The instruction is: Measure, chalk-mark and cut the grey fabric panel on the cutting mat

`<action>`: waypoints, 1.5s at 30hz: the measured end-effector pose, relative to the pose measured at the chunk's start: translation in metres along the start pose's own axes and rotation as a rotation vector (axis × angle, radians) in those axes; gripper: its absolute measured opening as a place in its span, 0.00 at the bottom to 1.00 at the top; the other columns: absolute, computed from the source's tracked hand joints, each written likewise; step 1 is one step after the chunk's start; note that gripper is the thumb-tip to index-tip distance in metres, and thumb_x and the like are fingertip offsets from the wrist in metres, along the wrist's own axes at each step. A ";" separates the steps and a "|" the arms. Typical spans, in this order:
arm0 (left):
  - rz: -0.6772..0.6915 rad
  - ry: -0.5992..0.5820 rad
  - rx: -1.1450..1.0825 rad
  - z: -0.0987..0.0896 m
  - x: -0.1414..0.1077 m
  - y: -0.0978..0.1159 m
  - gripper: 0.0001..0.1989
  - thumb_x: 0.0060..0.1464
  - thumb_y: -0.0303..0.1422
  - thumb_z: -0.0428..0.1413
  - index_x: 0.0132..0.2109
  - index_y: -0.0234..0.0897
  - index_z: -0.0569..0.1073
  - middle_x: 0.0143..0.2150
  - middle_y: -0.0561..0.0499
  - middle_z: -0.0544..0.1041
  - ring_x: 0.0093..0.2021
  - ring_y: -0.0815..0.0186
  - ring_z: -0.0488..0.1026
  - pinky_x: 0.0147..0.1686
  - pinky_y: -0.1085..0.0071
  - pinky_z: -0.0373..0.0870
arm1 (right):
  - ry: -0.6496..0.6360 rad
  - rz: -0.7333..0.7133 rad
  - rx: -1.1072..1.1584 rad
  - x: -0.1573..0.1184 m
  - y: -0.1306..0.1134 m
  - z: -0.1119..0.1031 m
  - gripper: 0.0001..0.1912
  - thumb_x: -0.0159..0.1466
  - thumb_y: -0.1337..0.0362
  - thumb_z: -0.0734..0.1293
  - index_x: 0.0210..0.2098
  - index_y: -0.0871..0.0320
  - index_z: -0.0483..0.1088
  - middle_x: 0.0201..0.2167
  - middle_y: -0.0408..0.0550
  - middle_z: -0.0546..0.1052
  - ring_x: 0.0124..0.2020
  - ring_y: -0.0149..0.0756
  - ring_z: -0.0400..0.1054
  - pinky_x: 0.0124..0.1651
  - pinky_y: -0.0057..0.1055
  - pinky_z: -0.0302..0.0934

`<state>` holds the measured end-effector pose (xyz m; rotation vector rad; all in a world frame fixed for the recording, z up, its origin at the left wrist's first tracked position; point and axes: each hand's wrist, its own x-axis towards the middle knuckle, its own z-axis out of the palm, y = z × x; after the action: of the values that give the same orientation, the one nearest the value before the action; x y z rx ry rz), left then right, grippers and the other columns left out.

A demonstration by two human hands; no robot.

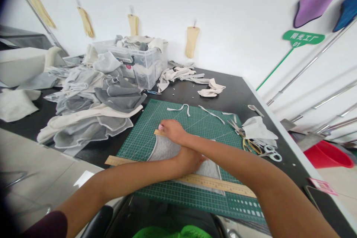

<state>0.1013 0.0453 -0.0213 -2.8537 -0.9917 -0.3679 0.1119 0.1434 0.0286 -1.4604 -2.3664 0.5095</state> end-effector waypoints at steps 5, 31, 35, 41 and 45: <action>-0.009 0.008 0.002 -0.001 -0.001 0.000 0.31 0.70 0.49 0.43 0.61 0.26 0.74 0.63 0.35 0.72 0.68 0.38 0.60 0.65 0.45 0.58 | -0.004 0.006 -0.034 0.001 -0.001 0.000 0.08 0.68 0.67 0.65 0.41 0.57 0.78 0.39 0.49 0.82 0.41 0.38 0.73 0.44 0.29 0.59; -0.052 -0.106 -0.072 -0.016 0.003 -0.002 0.34 0.66 0.54 0.48 0.49 0.22 0.79 0.48 0.30 0.80 0.51 0.43 0.76 0.54 0.50 0.68 | -0.114 0.024 -0.227 -0.037 0.033 -0.034 0.10 0.66 0.68 0.65 0.33 0.58 0.78 0.35 0.51 0.82 0.37 0.38 0.73 0.39 0.29 0.56; -0.056 -0.089 -0.087 -0.011 0.003 -0.002 0.34 0.66 0.53 0.49 0.48 0.20 0.79 0.44 0.29 0.80 0.48 0.44 0.77 0.47 0.53 0.71 | -0.148 0.044 -0.233 -0.046 0.041 -0.045 0.10 0.65 0.67 0.66 0.31 0.58 0.79 0.31 0.50 0.82 0.33 0.37 0.71 0.34 0.29 0.54; -0.052 -0.023 -0.076 -0.018 -0.002 -0.003 0.35 0.64 0.54 0.51 0.48 0.19 0.79 0.48 0.24 0.78 0.60 0.35 0.68 0.50 0.48 0.70 | -0.208 0.062 -0.233 -0.055 0.053 -0.060 0.09 0.63 0.69 0.67 0.30 0.58 0.79 0.29 0.49 0.82 0.31 0.35 0.71 0.32 0.28 0.53; -0.055 -0.020 -0.056 -0.021 -0.002 -0.003 0.38 0.63 0.56 0.50 0.51 0.18 0.78 0.53 0.21 0.75 0.62 0.34 0.66 0.52 0.46 0.70 | -0.234 0.065 -0.239 -0.061 0.060 -0.066 0.09 0.61 0.71 0.66 0.31 0.58 0.79 0.31 0.49 0.83 0.32 0.35 0.73 0.32 0.27 0.54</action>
<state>0.0932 0.0430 -0.0012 -2.8897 -1.0819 -0.3788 0.2143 0.1225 0.0557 -1.6651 -2.6456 0.4476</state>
